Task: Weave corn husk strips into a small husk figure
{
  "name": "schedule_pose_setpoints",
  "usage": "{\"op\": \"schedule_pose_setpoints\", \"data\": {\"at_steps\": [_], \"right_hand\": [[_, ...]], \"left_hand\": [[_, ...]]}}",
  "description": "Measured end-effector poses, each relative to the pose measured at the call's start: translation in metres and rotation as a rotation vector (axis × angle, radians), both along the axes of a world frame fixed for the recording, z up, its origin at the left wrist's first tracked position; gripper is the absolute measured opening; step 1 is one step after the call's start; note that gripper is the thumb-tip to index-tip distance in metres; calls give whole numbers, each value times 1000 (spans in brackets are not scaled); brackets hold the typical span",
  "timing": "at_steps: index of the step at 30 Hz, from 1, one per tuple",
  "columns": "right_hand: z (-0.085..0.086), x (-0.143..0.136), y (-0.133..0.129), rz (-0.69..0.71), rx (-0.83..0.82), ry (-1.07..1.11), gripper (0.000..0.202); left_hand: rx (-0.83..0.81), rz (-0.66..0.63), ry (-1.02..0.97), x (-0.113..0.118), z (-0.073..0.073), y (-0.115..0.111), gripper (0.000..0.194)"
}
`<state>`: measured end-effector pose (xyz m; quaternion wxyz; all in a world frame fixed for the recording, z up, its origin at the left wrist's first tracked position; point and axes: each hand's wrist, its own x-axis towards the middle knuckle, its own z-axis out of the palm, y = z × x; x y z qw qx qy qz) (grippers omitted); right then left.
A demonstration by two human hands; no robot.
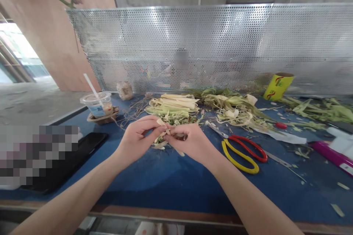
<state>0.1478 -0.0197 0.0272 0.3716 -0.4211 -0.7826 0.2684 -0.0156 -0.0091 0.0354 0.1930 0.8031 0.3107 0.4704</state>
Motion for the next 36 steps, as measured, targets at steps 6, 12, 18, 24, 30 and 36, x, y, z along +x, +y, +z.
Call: {"op": "schedule_pose_setpoints", "data": {"at_steps": [6,12,18,24,30,36], "right_hand": [[-4,-6,0,32,63,-20,32],[-5,1,8,-28,-109,107,29],[-5,5,11,42,-288,254,23],[0,6,7,6,-147,101,15],[2,15,10,20,-176,171,24],[1,17,8,88,-228,199,30]], "left_hand": [[13,28,-53,-3,5,-1,18],[-82,18,106,-5,4,2,20],[-185,14,221,-6,1,5,22],[-344,-27,210,-8,2,5,19],[-526,-115,36,-11,7,3,22],[-504,-176,-175,-13,11,5,24]]}}
